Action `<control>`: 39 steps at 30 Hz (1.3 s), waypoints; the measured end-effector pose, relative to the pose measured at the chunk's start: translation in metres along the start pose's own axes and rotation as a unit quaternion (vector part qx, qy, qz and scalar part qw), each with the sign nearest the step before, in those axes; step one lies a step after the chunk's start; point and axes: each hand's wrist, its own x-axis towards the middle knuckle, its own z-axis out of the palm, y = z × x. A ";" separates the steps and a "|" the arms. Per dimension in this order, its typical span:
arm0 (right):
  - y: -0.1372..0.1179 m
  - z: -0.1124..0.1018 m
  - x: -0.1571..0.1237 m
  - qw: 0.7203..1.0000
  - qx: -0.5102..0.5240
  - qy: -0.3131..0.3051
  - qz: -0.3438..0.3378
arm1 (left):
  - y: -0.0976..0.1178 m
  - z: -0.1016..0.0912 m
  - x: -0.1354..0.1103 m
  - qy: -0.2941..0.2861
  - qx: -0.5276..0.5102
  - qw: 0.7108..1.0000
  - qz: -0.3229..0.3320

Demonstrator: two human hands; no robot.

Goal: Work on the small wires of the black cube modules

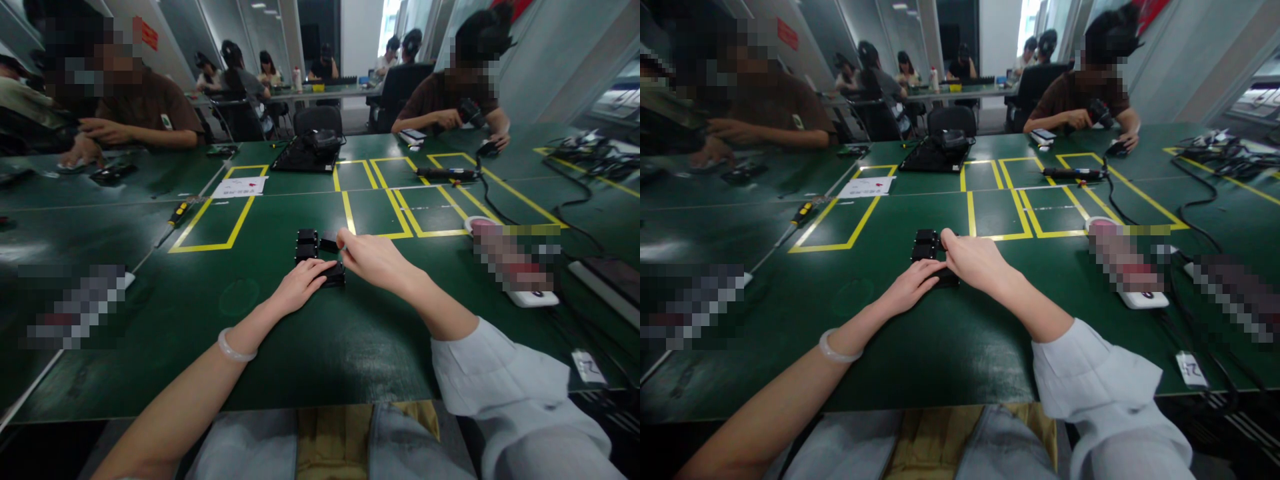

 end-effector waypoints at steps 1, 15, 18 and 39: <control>0.000 0.000 0.000 1.000 -0.003 -0.001 0.002 | 0.000 0.000 0.000 0.001 0.001 1.000 0.001; -0.001 -0.001 0.000 1.000 0.010 -0.003 0.005 | -0.002 0.002 0.000 0.007 -0.005 1.000 0.005; -0.001 0.000 0.001 1.000 -0.003 -0.004 0.006 | -0.002 0.002 0.000 0.003 -0.002 1.000 0.004; -0.001 -0.001 0.001 1.000 0.011 -0.017 0.009 | -0.004 0.003 0.000 0.002 -0.007 1.000 0.009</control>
